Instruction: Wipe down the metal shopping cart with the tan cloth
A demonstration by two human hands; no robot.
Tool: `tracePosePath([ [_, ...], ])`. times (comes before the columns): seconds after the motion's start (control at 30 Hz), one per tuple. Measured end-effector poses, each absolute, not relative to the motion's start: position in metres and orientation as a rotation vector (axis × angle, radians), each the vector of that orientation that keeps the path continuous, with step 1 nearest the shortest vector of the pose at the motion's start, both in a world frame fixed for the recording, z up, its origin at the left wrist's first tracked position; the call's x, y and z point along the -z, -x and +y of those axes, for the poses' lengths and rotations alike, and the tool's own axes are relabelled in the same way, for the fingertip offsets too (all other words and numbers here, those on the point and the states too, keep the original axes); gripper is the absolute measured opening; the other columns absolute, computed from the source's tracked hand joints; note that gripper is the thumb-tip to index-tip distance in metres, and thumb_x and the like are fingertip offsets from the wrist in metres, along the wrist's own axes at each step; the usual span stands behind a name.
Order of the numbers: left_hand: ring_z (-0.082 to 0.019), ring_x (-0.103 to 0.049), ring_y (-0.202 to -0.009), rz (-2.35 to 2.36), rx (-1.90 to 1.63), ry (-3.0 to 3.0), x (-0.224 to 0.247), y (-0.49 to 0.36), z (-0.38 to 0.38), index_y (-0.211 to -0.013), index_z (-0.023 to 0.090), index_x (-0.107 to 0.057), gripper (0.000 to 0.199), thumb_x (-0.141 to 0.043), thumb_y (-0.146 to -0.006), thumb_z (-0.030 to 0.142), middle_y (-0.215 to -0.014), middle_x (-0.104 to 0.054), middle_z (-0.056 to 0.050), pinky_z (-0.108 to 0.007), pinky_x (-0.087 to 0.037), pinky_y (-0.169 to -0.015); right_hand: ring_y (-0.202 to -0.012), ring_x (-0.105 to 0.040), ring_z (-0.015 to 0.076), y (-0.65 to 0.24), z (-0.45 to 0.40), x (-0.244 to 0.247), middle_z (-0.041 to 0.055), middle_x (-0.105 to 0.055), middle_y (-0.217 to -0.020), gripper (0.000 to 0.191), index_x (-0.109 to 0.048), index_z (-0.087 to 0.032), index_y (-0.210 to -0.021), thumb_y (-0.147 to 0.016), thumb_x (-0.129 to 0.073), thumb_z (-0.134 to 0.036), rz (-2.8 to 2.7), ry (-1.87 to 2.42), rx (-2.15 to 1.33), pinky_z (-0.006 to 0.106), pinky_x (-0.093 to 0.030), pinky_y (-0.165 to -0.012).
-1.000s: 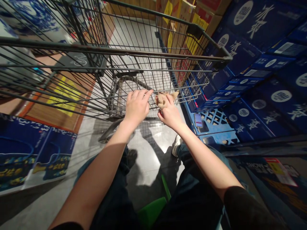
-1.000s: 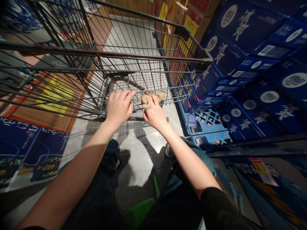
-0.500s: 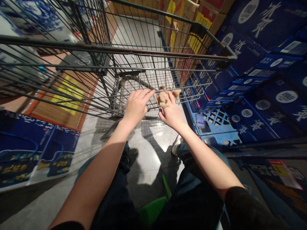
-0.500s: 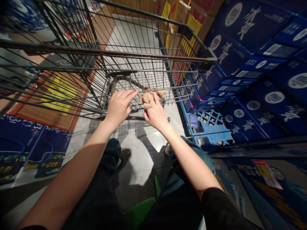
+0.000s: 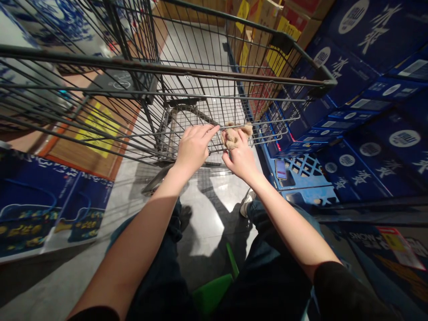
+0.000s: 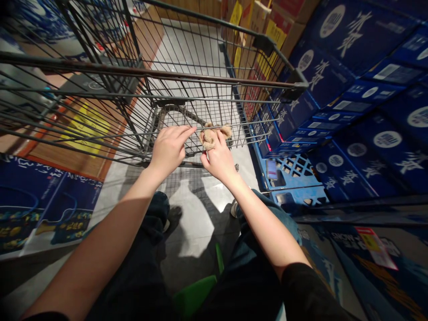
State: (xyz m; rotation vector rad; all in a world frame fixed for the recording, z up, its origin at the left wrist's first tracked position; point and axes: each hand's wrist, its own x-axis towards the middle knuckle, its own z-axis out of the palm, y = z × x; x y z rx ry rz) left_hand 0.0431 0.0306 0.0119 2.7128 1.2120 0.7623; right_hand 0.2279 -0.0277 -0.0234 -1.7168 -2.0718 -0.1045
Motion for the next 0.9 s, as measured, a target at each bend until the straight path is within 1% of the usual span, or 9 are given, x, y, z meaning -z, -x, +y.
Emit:
tracePosePath([
  [0.13,-0.03,-0.061,-0.14,1.209,-0.762,-2.73,-0.0109,-0.0429,0.031,-0.155,0.021,-0.06,0.067,-0.044,-0.093,0.002,-0.149,-0.069,-0.012,-0.054,-0.046,-0.121,-0.14,-0.049,0.0393,-0.2291,-0.0255,0.0264,0.0226,-0.067,-0.143,0.046,-0.072,-0.007,-0.136,-0.095,-0.054,-0.019,-2.138,1.869,0.013,0.056,-0.052,-0.119],
  [0.2,-0.031,-0.061,-0.14,1.203,-0.77,-2.728,-0.01,-0.0427,0.0313,-0.155,0.022,-0.06,0.067,-0.044,-0.093,0.002,-0.148,-0.069,-0.013,-0.055,-0.046,-0.12,-0.137,-0.051,0.0387,-0.2301,-0.0245,0.0257,0.0222,-0.069,-0.138,0.044,-0.073,-0.008,-0.134,-0.097,-0.052,-0.02,-2.106,1.872,0.01,0.057,-0.052,-0.119],
  [0.37,-0.032,-0.062,-0.139,1.206,-0.792,-2.713,-0.0093,-0.0422,0.0315,-0.154,0.023,-0.061,0.067,-0.046,-0.093,0.003,-0.148,-0.07,-0.012,-0.057,-0.047,-0.12,-0.158,-0.035,0.0386,-0.2321,-0.0268,0.0218,0.018,-0.053,-0.163,0.058,-0.061,-0.01,-0.153,-0.096,-0.054,-0.019,-2.093,1.693,0.112,0.059,-0.036,-0.133],
  [0.43,-0.031,-0.062,-0.139,1.211,-0.781,-2.718,-0.0099,-0.0421,0.0313,-0.154,0.022,-0.061,0.066,-0.045,-0.093,0.003,-0.147,-0.07,-0.012,-0.055,-0.047,-0.12,-0.158,-0.035,0.0395,-0.2327,-0.0274,0.0235,0.0192,-0.053,-0.163,0.06,-0.06,-0.007,-0.153,-0.094,-0.055,-0.017,-2.14,1.727,0.099,0.057,-0.037,-0.133],
  [0.6,-0.032,-0.061,-0.139,1.209,-0.781,-2.709,-0.0105,-0.0427,0.0307,-0.154,0.022,-0.061,0.066,-0.044,-0.093,0.003,-0.147,-0.07,-0.013,-0.057,-0.047,-0.119,-0.139,-0.051,0.039,-0.2346,-0.0238,0.0267,0.0234,-0.068,-0.143,0.046,-0.072,-0.007,-0.137,-0.097,-0.052,-0.019,-2.142,1.843,-0.005,0.057,-0.05,-0.122],
  [0.67,-0.032,-0.062,-0.138,1.218,-0.79,-2.703,-0.0099,-0.0431,0.0307,-0.154,0.023,-0.062,0.066,-0.045,-0.093,0.004,-0.147,-0.07,-0.012,-0.057,-0.047,-0.119,-0.146,-0.046,0.0385,-0.2337,-0.0227,0.024,0.022,-0.064,-0.149,0.05,-0.068,-0.008,-0.143,-0.097,-0.051,-0.02,-2.124,1.778,0.04,0.058,-0.044,-0.127],
  [0.77,-0.031,-0.061,-0.139,1.226,-0.794,-2.709,-0.009,-0.0431,0.0307,-0.153,0.024,-0.062,0.064,-0.045,-0.094,0.006,-0.146,-0.07,-0.012,-0.056,-0.047,-0.118,-0.16,-0.031,0.039,-0.23,-0.0239,0.0206,0.0197,-0.049,-0.166,0.06,-0.058,-0.007,-0.154,-0.096,-0.054,-0.019,-2.127,1.697,0.14,0.058,-0.033,-0.136],
  [0.83,-0.031,-0.061,-0.139,1.222,-0.793,-2.716,-0.0089,-0.043,0.0307,-0.153,0.023,-0.062,0.064,-0.045,-0.094,0.006,-0.146,-0.07,-0.012,-0.055,-0.047,-0.118,-0.16,-0.031,0.0406,-0.2277,-0.0255,0.0216,0.0207,-0.049,-0.166,0.06,-0.059,-0.006,-0.153,-0.095,-0.056,-0.02,-2.134,1.738,0.143,0.058,-0.035,-0.134],
  [0.9,-0.031,-0.061,-0.139,1.221,-0.789,-2.722,-0.0091,-0.0428,0.0305,-0.154,0.022,-0.061,0.065,-0.044,-0.093,0.005,-0.146,-0.07,-0.012,-0.054,-0.047,-0.119,-0.152,-0.041,0.0412,-0.2269,-0.0263,0.0241,0.0227,-0.057,-0.158,0.054,-0.066,-0.005,-0.145,-0.094,-0.058,-0.019,-2.154,1.809,0.097,0.058,-0.043,-0.129],
])
